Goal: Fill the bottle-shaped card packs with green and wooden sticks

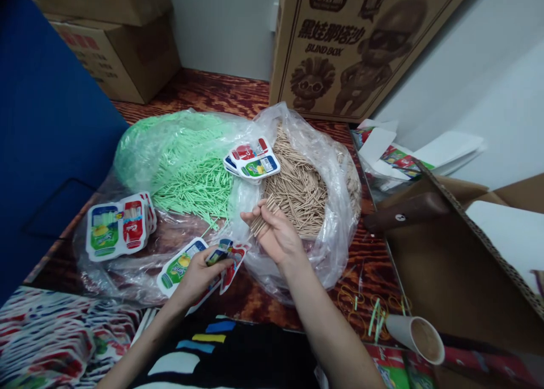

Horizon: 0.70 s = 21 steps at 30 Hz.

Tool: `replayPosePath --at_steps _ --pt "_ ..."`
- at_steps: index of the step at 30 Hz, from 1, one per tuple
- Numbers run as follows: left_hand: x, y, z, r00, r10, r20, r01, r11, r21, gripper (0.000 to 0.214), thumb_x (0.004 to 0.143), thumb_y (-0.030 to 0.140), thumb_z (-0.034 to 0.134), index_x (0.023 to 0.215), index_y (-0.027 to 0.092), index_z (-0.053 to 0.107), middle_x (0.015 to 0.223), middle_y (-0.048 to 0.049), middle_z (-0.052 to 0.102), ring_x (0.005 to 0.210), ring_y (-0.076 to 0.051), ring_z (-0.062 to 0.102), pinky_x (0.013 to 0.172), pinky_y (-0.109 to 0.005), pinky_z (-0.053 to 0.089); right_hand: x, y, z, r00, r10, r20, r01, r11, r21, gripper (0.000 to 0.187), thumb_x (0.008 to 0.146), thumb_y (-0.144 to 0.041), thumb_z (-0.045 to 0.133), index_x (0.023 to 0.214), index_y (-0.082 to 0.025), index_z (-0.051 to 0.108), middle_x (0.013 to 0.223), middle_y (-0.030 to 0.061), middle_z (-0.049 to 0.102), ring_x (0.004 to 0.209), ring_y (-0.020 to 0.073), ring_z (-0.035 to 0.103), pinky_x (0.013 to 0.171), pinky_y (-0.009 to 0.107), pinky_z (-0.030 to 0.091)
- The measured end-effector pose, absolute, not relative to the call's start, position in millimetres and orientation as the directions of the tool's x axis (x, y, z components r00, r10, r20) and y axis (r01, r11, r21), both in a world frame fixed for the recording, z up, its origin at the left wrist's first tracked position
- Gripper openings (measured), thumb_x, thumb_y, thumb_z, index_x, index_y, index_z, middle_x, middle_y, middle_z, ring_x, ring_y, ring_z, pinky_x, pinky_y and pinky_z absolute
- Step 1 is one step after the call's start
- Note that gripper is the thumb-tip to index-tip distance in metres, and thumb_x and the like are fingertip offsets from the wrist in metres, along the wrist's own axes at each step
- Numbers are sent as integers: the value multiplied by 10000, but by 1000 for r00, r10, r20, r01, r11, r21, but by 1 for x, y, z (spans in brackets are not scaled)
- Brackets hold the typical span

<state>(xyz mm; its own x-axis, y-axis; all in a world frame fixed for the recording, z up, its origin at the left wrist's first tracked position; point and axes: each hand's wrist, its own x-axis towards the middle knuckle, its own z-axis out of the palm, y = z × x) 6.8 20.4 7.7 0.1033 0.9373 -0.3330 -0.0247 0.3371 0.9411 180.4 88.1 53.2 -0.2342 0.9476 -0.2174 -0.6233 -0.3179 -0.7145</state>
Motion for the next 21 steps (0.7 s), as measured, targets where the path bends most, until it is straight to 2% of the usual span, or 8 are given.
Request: replayPosePath --at_steps 4,9,14,21 --pt "6 20 8 109 933 -343 -41 349 936 197 645 308 718 615 158 596 536 56 504 513 -96 431 519 -210 373 175 85 57 -200 946 -254 -577 -323 -750 145 766 -255 699 828 -222 573 677 -43 624 745 160 678 957 398 484" --pt "6 20 6 92 940 -329 -54 334 941 174 650 293 722 663 150 623 595 42 563 573 -111 483 582 -220 404 163 71 58 -240 930 -280 -440 -361 -822 223 750 -345 719 826 -199 568 753 14 691 791 199 670 754 332 526" --pt "6 21 8 7 947 -323 -100 322 942 172 628 283 735 705 154 652 620 24 605 573 -124 500 578 -232 415 163 61 52 -341 904 -257 -263 -354 -898 197 762 -359 703 815 -180 639 825 28 696 792 164 634 798 297 489" --pt "9 25 6 13 953 -303 -83 303 949 143 647 258 730 695 156 642 630 33 602 582 -118 504 592 -224 412 165 61 52 -332 912 -239 -322 -348 -880 233 796 -407 658 822 -176 666 825 55 709 785 186 650 769 321 514"
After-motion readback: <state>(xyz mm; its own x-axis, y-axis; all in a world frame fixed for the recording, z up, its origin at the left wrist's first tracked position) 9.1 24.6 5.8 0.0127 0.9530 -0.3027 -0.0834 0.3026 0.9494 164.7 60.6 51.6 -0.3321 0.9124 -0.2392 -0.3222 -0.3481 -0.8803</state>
